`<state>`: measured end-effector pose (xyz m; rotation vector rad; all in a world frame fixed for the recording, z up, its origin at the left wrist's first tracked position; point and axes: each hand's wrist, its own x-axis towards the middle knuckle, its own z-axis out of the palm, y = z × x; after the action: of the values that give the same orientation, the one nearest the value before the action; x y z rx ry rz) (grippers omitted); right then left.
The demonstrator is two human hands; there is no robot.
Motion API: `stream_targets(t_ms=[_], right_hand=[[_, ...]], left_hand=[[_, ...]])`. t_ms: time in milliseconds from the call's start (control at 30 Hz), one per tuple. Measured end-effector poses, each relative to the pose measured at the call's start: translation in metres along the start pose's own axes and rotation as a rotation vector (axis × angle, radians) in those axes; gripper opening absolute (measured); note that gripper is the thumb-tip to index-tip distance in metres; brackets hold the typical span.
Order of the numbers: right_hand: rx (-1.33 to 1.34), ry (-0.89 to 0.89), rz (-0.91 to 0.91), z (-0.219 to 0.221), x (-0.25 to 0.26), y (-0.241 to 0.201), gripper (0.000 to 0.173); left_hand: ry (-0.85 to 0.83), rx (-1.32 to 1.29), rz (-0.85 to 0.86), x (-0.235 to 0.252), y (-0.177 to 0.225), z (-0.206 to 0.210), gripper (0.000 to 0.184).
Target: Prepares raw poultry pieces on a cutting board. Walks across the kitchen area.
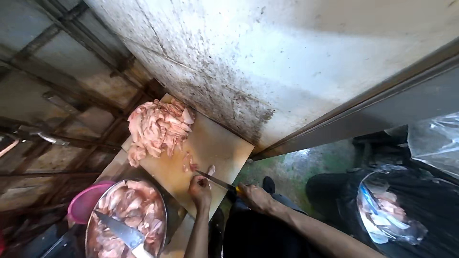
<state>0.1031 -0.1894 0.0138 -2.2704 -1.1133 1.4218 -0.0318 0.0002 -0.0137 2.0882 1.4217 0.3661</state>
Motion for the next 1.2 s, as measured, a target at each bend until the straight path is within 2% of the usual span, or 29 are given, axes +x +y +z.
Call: stream_targets(t_ms=[200,300,433,500,733,867,1000,1100,1200], right_hand=[[-0.081,-0.048,0.068,0.001,-0.013,-0.008,0.043],[-0.125,-0.066,0.142,-0.001,-0.015,-0.03,0.043],[-0.203,-0.017,0.132,0.002,0.01,-0.065,0.041],[-0.235,0.0,0.132,0.002,0.016,-0.068,0.041],[-0.346,-0.002,0.208,-0.007,-0.039,-0.016,0.04],[-0.345,-0.005,0.239,-0.012,-0.052,-0.008,0.04],[-0.204,-0.047,0.202,-0.014,-0.056,0.003,0.043],[-0.144,0.0,0.139,-0.014,-0.065,0.033,0.044],[-0.101,0.113,0.101,-0.011,-0.079,0.065,0.044]], left_hand=[[0.006,0.1,0.048,-0.001,0.007,0.0,0.011],[-0.003,0.14,0.075,-0.002,0.012,0.0,0.01],[0.025,0.166,0.073,-0.003,0.014,0.001,0.007],[0.032,0.194,0.056,-0.001,0.014,0.001,0.005],[-0.059,0.228,0.031,0.004,0.016,-0.008,0.01],[-0.103,0.262,-0.058,0.011,-0.006,-0.033,0.014],[-0.078,0.283,0.032,0.013,-0.033,-0.053,0.013],[-0.165,0.367,0.018,0.019,-0.022,-0.059,0.021],[-0.135,0.534,0.01,0.024,-0.002,-0.056,0.024]])
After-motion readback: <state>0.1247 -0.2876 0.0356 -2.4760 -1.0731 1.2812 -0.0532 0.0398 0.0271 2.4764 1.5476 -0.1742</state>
